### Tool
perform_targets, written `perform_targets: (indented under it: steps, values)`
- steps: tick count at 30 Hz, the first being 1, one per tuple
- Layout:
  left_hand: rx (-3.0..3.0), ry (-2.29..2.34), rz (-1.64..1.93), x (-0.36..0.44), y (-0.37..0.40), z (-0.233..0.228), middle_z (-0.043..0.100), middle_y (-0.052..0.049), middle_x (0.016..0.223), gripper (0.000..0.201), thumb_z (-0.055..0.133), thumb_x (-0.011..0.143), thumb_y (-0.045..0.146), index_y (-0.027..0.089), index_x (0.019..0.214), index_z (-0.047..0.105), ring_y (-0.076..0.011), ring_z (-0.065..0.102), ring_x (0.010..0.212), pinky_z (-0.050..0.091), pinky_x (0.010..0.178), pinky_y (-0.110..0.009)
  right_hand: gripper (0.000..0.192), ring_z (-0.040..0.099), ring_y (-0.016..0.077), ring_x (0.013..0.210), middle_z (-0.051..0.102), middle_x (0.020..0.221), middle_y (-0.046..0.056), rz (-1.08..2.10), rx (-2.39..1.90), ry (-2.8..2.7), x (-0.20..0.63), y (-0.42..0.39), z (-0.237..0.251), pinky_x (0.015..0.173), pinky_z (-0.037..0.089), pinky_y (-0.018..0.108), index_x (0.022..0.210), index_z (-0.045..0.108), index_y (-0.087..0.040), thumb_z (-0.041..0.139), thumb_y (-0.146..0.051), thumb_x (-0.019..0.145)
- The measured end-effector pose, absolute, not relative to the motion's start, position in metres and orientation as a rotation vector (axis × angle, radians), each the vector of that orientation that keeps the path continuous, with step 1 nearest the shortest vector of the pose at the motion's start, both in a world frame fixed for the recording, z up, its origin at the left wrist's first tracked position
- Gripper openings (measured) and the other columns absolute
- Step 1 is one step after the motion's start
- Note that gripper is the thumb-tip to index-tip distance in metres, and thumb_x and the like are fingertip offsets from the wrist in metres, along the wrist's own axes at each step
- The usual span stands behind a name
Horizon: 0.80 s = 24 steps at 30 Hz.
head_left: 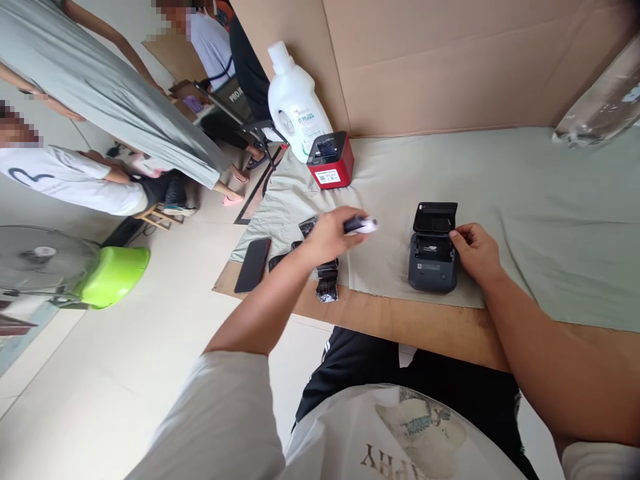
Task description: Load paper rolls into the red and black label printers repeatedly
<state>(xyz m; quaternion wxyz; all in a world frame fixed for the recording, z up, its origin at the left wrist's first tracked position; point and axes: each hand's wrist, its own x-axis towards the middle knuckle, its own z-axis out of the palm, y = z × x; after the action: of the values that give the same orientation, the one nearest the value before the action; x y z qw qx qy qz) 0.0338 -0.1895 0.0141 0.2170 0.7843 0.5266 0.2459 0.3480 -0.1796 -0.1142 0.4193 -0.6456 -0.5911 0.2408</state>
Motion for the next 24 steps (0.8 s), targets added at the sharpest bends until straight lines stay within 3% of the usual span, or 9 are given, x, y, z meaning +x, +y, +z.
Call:
perform_targets:
  steps: [3,7,12,14,16,20,24]
  values:
    - [2.194,1.792,0.507,-0.039,-0.213,0.008,0.071,-0.006,0.105,0.031,0.070,0.074,0.026,0.020,0.105,0.069,-0.0233,0.066,0.097,0.051,0.088,-0.034,0.031,0.060,0.0212,0.067,0.067,0.073,0.005,0.572,-1.638,-1.497,0.348,-0.178,-0.116,0.065,0.048,0.036,0.082,0.061,-0.024,0.056,-0.054,0.080]
    - [2.207,2.049,0.269,-0.092,-0.246,-0.034,0.070,-0.008,0.102,0.026,0.064,0.076,0.023,0.020,0.103,0.066,-0.0271,0.065,0.100,0.052,0.090,-0.040,0.031,0.059,0.0214,0.066,0.066,0.071,0.004,0.560,-1.687,-1.501,0.347,-0.176,-0.116,0.066,0.047,0.037,0.082,0.061,-0.023,0.056,-0.054,0.080]
    - [2.276,2.083,0.277,-0.095,-0.273,-0.070,0.065,-0.013,0.116,0.047,0.072,0.075,0.036,0.020,0.118,0.059,-0.0321,0.057,0.115,0.048,0.101,-0.047,0.033,0.059,0.0216,0.066,0.065,0.071,0.004,0.557,-1.672,-1.509,0.348,-0.177,-0.115,0.068,0.047,0.038,0.082,0.059,-0.023,0.054,-0.056,0.080]
    - [2.322,2.069,0.365,-0.089,-0.277,-0.068,0.064,-0.013,0.116,0.052,0.075,0.073,0.046,0.019,0.115,0.061,-0.0328,0.056,0.114,0.046,0.101,-0.047,0.033,0.059,0.0213,0.066,0.065,0.071,0.004,0.567,-1.667,-1.520,0.348,-0.177,-0.114,0.067,0.048,0.038,0.082,0.059,-0.024,0.054,-0.056,0.080]
    - [2.371,2.024,0.448,-0.082,-0.277,-0.060,0.065,-0.012,0.110,0.043,0.072,0.076,0.051,0.019,0.104,0.066,-0.0309,0.057,0.109,0.045,0.100,-0.046,0.032,0.059,0.0213,0.066,0.065,0.071,0.004,0.581,-1.679,-1.527,0.348,-0.178,-0.113,0.068,0.048,0.038,0.082,0.059,-0.024,0.054,-0.055,0.080]
    - [2.401,1.915,0.485,-0.061,-0.267,-0.047,0.070,-0.009,0.099,0.022,0.053,0.093,0.036,0.020,0.091,0.068,-0.0266,0.058,0.103,0.045,0.095,-0.043,0.030,0.060,0.0224,0.069,0.065,0.072,0.004,0.589,-1.682,-1.532,0.348,-0.179,-0.111,0.070,0.049,0.039,0.083,0.058,-0.024,0.054,-0.054,0.081]
    - [2.408,1.916,0.255,-0.035,-0.252,-0.049,0.072,-0.009,0.112,0.026,0.057,0.087,0.020,0.020,0.111,0.068,-0.0308,0.055,0.111,0.044,0.093,-0.048,0.028,0.062,0.0234,0.072,0.067,0.076,0.005,0.613,-1.672,-1.526,0.347,-0.179,-0.112,0.073,0.050,0.041,0.084,0.059,-0.024,0.054,-0.052,0.081]
